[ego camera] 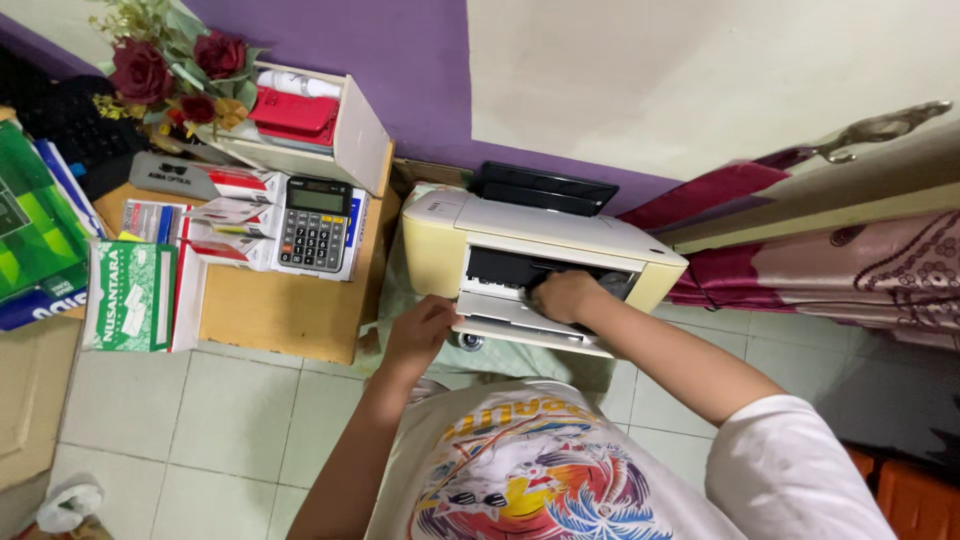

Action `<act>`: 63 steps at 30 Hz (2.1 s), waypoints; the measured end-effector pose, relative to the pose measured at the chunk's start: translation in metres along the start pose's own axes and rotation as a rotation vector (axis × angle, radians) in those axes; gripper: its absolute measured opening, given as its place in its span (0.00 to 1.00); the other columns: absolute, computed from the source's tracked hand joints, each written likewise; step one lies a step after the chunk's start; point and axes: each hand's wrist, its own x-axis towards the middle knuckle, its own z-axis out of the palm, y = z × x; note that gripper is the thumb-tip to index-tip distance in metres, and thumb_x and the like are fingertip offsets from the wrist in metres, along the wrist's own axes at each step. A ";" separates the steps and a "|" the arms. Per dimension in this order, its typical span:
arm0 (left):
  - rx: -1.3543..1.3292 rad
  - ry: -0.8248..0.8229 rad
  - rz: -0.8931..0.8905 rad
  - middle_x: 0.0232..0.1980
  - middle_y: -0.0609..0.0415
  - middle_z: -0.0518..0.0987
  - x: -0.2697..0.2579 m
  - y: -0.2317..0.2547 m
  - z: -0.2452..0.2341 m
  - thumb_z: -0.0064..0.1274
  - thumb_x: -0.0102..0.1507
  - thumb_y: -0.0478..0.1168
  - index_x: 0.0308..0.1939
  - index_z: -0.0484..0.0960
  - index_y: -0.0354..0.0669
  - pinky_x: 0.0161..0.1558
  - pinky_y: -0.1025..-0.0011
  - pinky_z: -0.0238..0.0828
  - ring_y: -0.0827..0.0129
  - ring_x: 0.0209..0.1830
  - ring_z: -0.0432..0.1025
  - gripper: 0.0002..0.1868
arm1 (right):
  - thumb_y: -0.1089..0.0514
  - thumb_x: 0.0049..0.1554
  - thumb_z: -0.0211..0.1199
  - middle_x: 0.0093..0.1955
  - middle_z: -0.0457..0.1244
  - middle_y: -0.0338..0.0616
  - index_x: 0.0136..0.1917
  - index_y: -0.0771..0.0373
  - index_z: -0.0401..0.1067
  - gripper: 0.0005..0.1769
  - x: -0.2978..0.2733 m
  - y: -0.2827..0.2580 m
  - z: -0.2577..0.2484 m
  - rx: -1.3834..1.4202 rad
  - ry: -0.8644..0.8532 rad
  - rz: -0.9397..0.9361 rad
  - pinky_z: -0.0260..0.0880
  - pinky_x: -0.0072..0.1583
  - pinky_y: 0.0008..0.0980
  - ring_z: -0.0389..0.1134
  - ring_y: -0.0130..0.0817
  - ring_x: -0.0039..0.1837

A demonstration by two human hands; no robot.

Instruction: The person cleans a beige printer using a dark cloth. They wipe the exterior surfaces, open the front cover to clean the internal components, and then flip the printer over to clean the bottom before returning it to its original position.

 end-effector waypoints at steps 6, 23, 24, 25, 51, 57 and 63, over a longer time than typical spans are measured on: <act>0.027 0.002 0.004 0.42 0.56 0.81 -0.006 0.000 0.002 0.60 0.56 0.26 0.37 0.84 0.44 0.36 0.68 0.76 0.65 0.38 0.80 0.10 | 0.45 0.62 0.49 0.62 0.65 0.59 0.60 0.45 0.77 0.19 0.040 -0.062 -0.018 0.084 0.107 -0.155 0.70 0.58 0.51 0.70 0.56 0.59; 0.069 -0.011 0.029 0.39 0.55 0.80 -0.008 -0.002 0.006 0.60 0.58 0.29 0.38 0.84 0.45 0.34 0.65 0.74 0.61 0.34 0.77 0.07 | 0.46 0.61 0.53 0.62 0.64 0.43 0.65 0.35 0.73 0.20 -0.005 -0.037 -0.003 0.364 0.318 -0.275 0.69 0.59 0.45 0.70 0.47 0.60; 0.080 -0.002 0.035 0.40 0.55 0.80 -0.005 -0.001 0.005 0.60 0.58 0.30 0.38 0.84 0.45 0.35 0.64 0.74 0.60 0.35 0.78 0.07 | 0.45 0.61 0.53 0.63 0.64 0.44 0.65 0.34 0.73 0.20 -0.007 -0.029 -0.001 0.341 0.269 -0.219 0.69 0.60 0.45 0.69 0.47 0.60; 0.092 0.008 0.042 0.40 0.55 0.81 -0.003 0.000 0.004 0.60 0.58 0.30 0.38 0.84 0.45 0.35 0.64 0.75 0.60 0.35 0.78 0.07 | 0.44 0.61 0.52 0.63 0.64 0.44 0.65 0.33 0.73 0.20 -0.009 -0.018 0.000 0.318 0.220 -0.162 0.69 0.60 0.45 0.69 0.47 0.61; 0.007 0.040 0.030 0.44 0.52 0.82 0.014 -0.002 0.007 0.55 0.58 0.26 0.36 0.82 0.42 0.40 0.65 0.77 0.59 0.40 0.80 0.08 | 0.44 0.56 0.56 0.60 0.64 0.53 0.65 0.42 0.74 0.24 -0.055 -0.001 -0.018 0.339 0.295 -0.137 0.71 0.56 0.51 0.70 0.55 0.54; 0.000 0.043 -0.030 0.39 0.54 0.80 0.012 -0.003 0.006 0.57 0.56 0.26 0.37 0.83 0.44 0.33 0.66 0.74 0.59 0.33 0.77 0.09 | 0.52 0.53 0.59 0.56 0.67 0.50 0.62 0.48 0.75 0.22 -0.033 -0.067 -0.053 0.499 0.542 -0.486 0.71 0.57 0.49 0.71 0.54 0.53; 0.040 0.078 0.039 0.38 0.55 0.79 0.025 -0.002 0.006 0.62 0.57 0.29 0.38 0.83 0.46 0.32 0.65 0.72 0.61 0.33 0.77 0.09 | 0.51 0.57 0.59 0.59 0.63 0.57 0.65 0.48 0.72 0.22 -0.044 -0.058 -0.059 0.484 0.484 -0.060 0.70 0.58 0.51 0.69 0.58 0.56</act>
